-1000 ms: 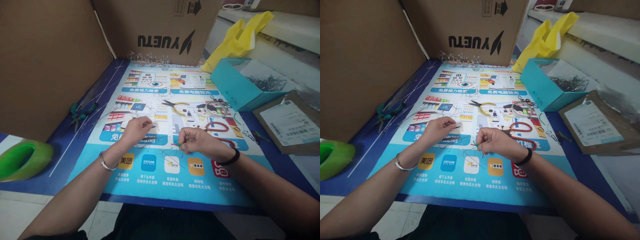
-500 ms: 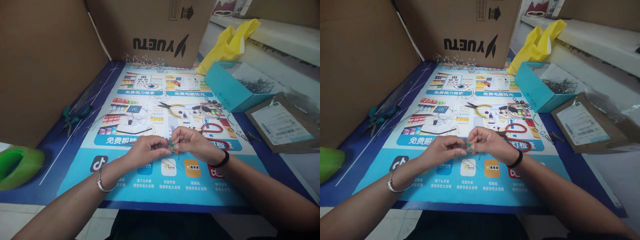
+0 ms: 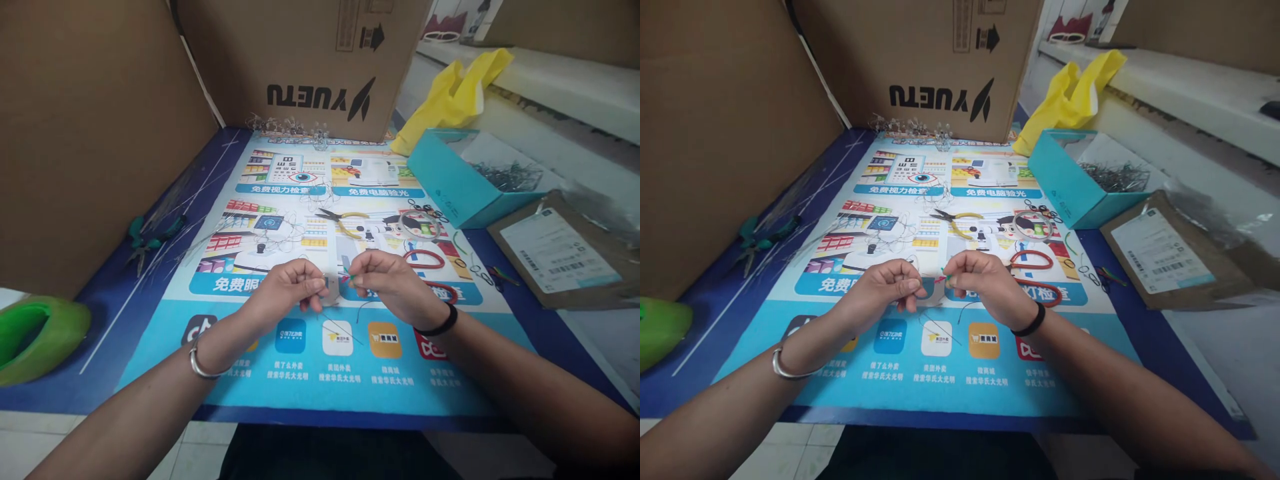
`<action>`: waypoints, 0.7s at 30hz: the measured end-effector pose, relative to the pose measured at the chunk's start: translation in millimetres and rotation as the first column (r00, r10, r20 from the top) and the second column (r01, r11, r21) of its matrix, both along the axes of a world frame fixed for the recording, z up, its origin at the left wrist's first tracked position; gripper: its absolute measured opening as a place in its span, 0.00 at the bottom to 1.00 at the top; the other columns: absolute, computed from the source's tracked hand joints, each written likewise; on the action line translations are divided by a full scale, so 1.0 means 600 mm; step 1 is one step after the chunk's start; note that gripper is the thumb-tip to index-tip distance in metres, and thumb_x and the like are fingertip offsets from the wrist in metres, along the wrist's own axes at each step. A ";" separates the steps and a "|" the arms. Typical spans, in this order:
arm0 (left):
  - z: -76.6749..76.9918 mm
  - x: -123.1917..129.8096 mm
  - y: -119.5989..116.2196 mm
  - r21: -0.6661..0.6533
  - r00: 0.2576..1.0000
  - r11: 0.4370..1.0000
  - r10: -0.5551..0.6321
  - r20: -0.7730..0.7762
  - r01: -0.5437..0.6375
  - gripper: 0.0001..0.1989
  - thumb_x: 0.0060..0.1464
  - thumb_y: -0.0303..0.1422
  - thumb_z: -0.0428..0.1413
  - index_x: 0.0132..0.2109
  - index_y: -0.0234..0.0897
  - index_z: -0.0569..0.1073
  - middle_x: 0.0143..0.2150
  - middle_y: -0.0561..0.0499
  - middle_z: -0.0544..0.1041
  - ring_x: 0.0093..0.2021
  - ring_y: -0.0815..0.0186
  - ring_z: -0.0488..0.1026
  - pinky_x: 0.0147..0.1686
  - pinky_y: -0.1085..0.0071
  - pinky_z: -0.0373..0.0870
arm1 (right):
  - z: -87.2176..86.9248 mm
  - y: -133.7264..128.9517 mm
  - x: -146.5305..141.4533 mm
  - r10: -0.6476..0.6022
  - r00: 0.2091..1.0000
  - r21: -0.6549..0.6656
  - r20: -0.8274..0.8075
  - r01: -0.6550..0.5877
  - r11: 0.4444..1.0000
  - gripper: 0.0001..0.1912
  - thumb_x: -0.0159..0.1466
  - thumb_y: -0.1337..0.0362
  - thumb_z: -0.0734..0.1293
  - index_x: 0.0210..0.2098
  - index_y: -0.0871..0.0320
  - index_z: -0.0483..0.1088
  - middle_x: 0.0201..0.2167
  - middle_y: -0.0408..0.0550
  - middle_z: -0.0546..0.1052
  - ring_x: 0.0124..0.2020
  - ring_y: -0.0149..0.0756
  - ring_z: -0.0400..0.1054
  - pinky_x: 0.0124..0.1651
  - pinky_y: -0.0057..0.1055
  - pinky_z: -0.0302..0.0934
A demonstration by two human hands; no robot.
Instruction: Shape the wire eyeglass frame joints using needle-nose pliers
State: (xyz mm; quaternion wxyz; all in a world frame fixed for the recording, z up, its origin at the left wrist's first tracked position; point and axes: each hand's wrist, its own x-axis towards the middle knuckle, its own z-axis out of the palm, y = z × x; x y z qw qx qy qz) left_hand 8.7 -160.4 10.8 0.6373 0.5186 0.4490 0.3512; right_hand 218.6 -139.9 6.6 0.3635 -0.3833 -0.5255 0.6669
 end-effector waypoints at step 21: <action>0.004 -0.005 -0.006 0.264 0.936 0.953 -0.052 -0.348 0.151 0.06 0.56 0.32 0.50 0.32 0.35 0.66 0.27 0.56 0.71 0.23 0.74 0.69 0.24 0.77 0.63 | 0.016 0.002 -0.002 0.043 0.884 0.227 0.466 -0.166 0.959 0.15 0.51 0.71 0.61 0.38 0.57 0.71 0.18 0.35 0.63 0.20 0.24 0.55 0.24 0.24 0.52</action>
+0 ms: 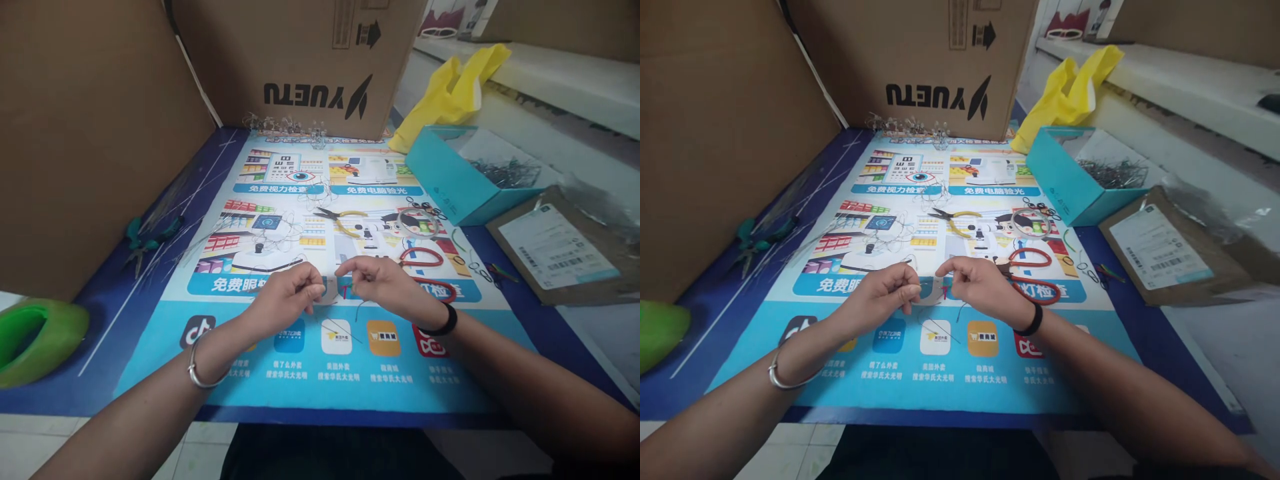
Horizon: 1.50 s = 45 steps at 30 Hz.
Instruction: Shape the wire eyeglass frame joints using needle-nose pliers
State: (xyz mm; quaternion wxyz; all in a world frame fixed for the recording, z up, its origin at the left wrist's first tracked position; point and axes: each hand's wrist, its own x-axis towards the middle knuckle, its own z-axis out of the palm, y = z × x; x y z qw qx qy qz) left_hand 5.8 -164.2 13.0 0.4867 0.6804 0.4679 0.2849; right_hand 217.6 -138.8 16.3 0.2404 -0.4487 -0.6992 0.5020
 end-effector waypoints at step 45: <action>-0.004 0.004 -0.007 0.135 0.992 0.990 -0.030 -0.119 0.046 0.08 0.60 0.33 0.46 0.34 0.37 0.65 0.26 0.57 0.74 0.22 0.74 0.70 0.26 0.77 0.64 | -0.010 -0.014 -0.019 0.195 0.979 0.032 -0.063 -0.193 0.981 0.08 0.62 0.62 0.60 0.32 0.59 0.69 0.23 0.40 0.70 0.24 0.25 0.64 0.28 0.22 0.59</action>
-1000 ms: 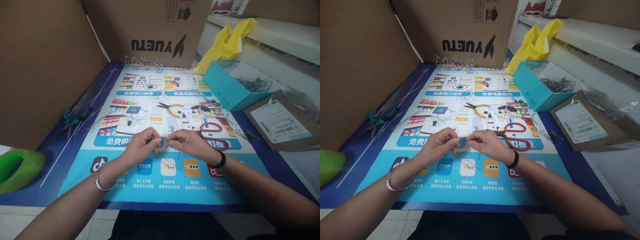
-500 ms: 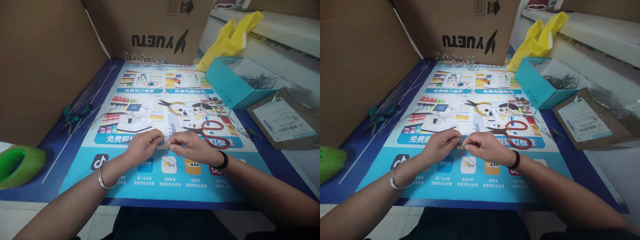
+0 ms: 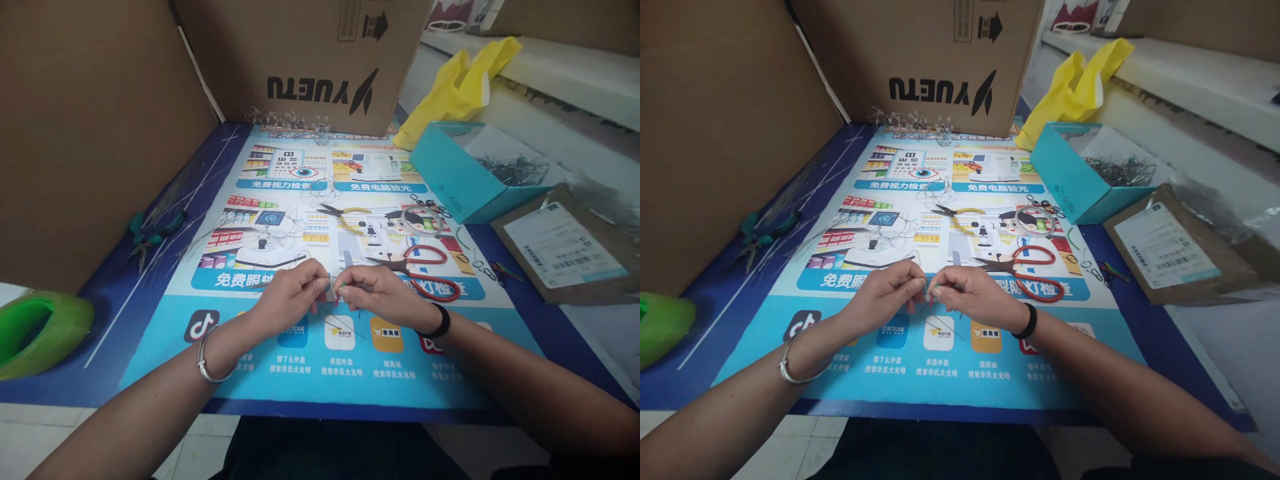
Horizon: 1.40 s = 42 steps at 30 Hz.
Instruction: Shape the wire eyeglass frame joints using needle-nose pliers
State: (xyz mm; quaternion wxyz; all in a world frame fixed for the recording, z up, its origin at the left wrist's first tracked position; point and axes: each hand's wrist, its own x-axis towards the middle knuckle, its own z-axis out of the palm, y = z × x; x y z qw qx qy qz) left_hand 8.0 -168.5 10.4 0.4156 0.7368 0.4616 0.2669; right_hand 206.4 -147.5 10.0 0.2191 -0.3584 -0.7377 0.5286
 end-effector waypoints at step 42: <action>0.017 -0.046 0.033 0.408 0.937 0.905 -0.030 0.349 -0.123 0.04 0.55 0.29 0.56 0.36 0.41 0.76 0.32 0.52 0.75 0.39 0.68 0.71 0.44 0.68 0.67 | 0.056 0.044 -0.056 0.055 0.986 -0.327 -0.158 -0.105 0.939 0.14 0.57 0.55 0.67 0.27 0.61 0.68 0.22 0.42 0.73 0.21 0.24 0.65 0.23 0.22 0.57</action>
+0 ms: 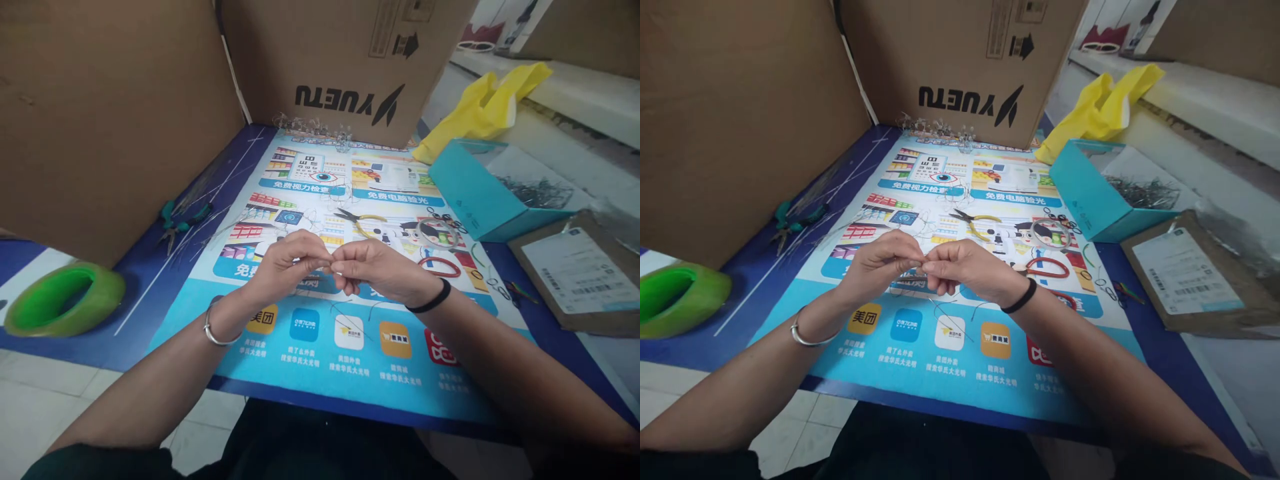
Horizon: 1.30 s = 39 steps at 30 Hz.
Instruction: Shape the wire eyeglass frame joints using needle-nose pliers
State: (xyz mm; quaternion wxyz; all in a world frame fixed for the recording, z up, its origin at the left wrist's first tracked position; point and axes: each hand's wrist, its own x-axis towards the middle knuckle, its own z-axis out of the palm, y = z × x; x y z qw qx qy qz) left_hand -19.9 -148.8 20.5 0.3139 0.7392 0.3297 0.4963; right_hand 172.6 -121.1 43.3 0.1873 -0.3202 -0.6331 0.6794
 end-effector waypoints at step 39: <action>-0.036 0.007 0.016 -0.403 0.980 0.897 0.131 -0.151 -0.182 0.04 0.51 0.30 0.54 0.30 0.35 0.68 0.26 0.55 0.69 0.26 0.74 0.63 0.26 0.77 0.60 | -0.066 0.012 -0.027 -0.397 0.917 0.187 -0.043 0.397 0.898 0.10 0.53 0.58 0.68 0.27 0.60 0.69 0.18 0.39 0.69 0.19 0.27 0.62 0.22 0.25 0.56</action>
